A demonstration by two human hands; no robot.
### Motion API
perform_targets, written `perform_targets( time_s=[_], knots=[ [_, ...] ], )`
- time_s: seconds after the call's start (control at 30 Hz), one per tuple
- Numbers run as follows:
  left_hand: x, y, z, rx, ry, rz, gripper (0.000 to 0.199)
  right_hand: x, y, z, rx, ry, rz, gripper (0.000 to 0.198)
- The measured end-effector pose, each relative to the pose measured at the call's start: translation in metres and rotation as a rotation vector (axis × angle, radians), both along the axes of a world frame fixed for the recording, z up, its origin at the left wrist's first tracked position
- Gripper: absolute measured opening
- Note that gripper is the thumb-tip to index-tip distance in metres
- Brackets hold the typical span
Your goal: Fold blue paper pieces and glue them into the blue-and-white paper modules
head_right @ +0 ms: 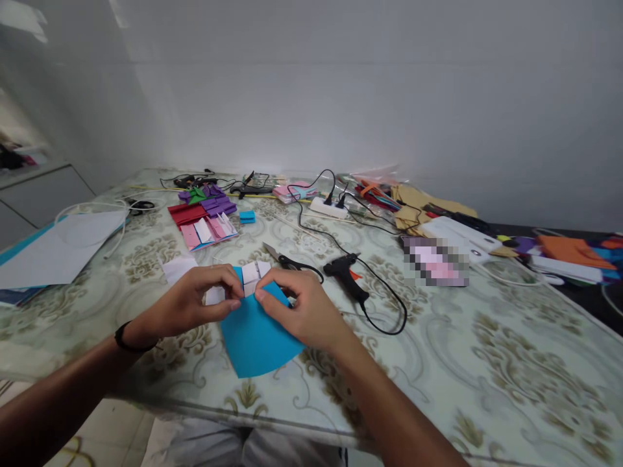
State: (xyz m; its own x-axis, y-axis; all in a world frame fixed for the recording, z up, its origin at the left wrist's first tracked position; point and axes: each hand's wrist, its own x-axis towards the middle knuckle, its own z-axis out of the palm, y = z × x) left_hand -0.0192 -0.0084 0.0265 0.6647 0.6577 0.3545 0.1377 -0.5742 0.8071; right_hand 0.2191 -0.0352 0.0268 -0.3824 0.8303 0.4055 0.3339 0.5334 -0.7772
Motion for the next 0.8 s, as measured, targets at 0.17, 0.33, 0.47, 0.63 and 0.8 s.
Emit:
perform_targets(
  time_s=[0.17,0.33,0.47,0.63,0.8],
  knots=[
    [0.003,0.001,-0.002,-0.091,0.040,0.024,0.005,-0.006,0.002,-0.004,0.050,-0.079,-0.011,0.021],
    [0.005,0.002,-0.004,-0.188,0.067,0.036,0.010,-0.009,0.004,-0.007,0.057,-0.094,0.005,0.019],
    [0.004,0.004,-0.004,-0.261,0.057,0.053,0.004,-0.003,0.007,-0.005,0.021,-0.085,-0.060,0.020],
    [0.001,0.012,-0.004,-0.337,0.049,0.096,0.005,0.013,0.013,0.000,-0.029,-0.052,-0.192,0.025],
    [-0.007,0.022,-0.002,-0.379,-0.022,0.104,0.012,0.038,0.022,0.006,-0.046,0.055,-0.324,0.024]
  ],
)
